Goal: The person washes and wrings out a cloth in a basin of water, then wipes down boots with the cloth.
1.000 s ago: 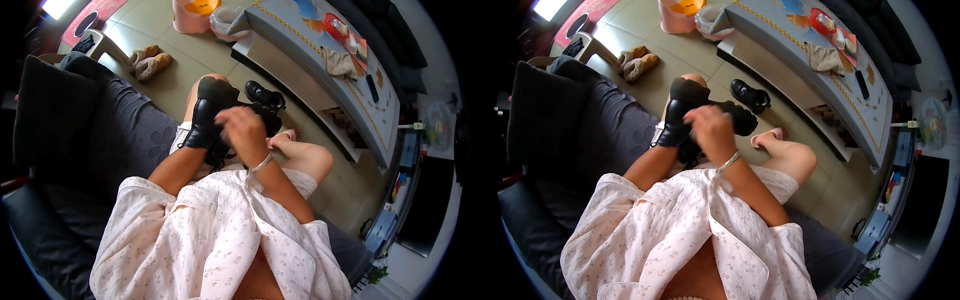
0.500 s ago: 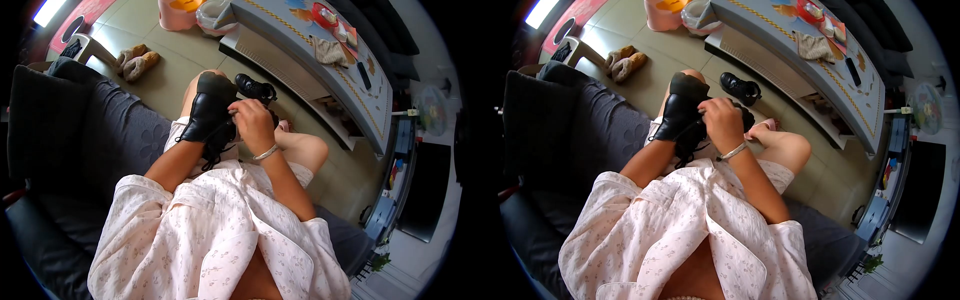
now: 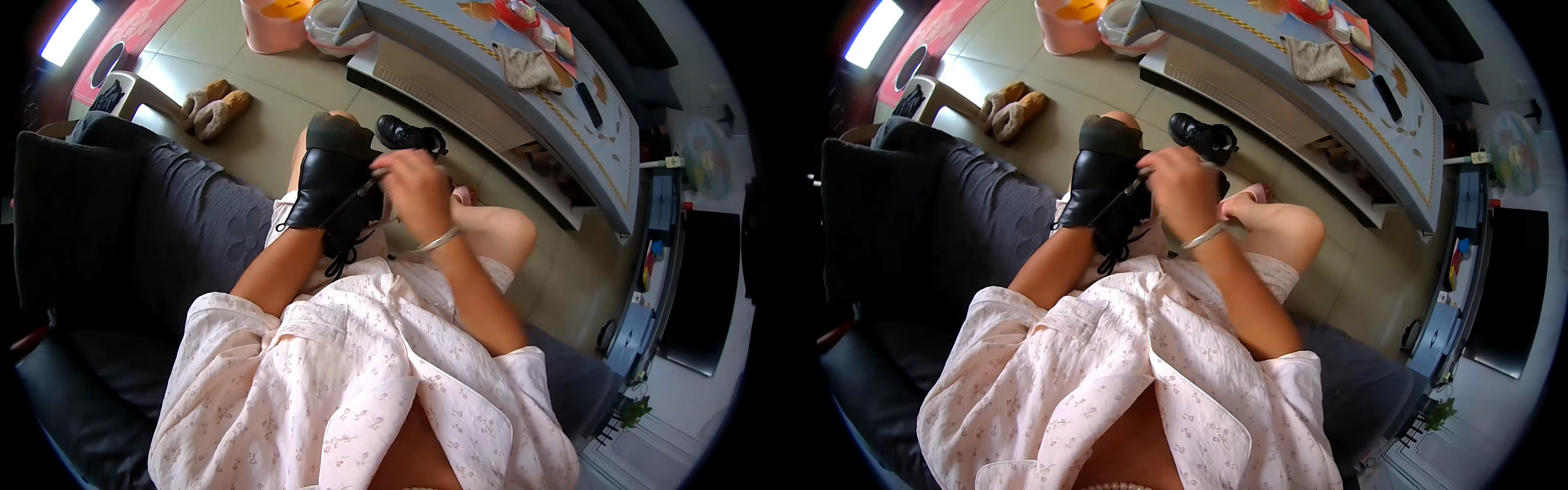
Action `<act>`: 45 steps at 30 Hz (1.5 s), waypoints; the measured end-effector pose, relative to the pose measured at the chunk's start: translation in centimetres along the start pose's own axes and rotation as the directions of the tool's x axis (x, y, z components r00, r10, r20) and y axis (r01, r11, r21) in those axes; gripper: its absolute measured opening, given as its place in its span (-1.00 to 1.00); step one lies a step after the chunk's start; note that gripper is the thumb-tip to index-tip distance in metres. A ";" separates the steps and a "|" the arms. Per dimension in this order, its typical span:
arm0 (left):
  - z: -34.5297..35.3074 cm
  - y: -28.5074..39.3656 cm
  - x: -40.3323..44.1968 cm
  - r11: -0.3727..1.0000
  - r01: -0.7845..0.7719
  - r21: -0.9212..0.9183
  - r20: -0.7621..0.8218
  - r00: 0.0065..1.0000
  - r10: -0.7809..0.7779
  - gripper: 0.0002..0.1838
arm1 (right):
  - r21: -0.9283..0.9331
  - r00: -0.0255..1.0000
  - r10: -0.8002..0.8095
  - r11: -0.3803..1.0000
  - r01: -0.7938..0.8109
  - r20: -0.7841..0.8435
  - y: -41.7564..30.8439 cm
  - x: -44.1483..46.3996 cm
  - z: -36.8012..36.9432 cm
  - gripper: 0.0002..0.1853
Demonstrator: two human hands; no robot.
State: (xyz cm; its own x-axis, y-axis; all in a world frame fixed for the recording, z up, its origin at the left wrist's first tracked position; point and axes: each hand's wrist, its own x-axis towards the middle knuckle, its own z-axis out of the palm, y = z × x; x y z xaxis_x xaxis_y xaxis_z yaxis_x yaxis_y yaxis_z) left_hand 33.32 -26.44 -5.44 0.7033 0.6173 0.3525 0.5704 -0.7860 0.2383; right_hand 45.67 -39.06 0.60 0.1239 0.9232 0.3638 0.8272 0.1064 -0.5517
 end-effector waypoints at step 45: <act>1.1 1.8 -1.8 0.971 0.038 -0.235 0.035 0.999 -0.030 -0.64 | 0.139 0.975 0.185 0.976 -0.167 -0.126 0.4 2.0 3.6 -0.90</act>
State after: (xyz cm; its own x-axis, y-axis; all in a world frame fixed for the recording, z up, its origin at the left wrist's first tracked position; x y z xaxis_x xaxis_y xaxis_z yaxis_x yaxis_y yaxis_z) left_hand 33.53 -28.95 -6.69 0.7001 0.6415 0.3134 0.4805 -0.7480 0.4577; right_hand 44.33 -35.87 -1.60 0.3428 0.8727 0.3476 0.7104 0.0012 -0.7038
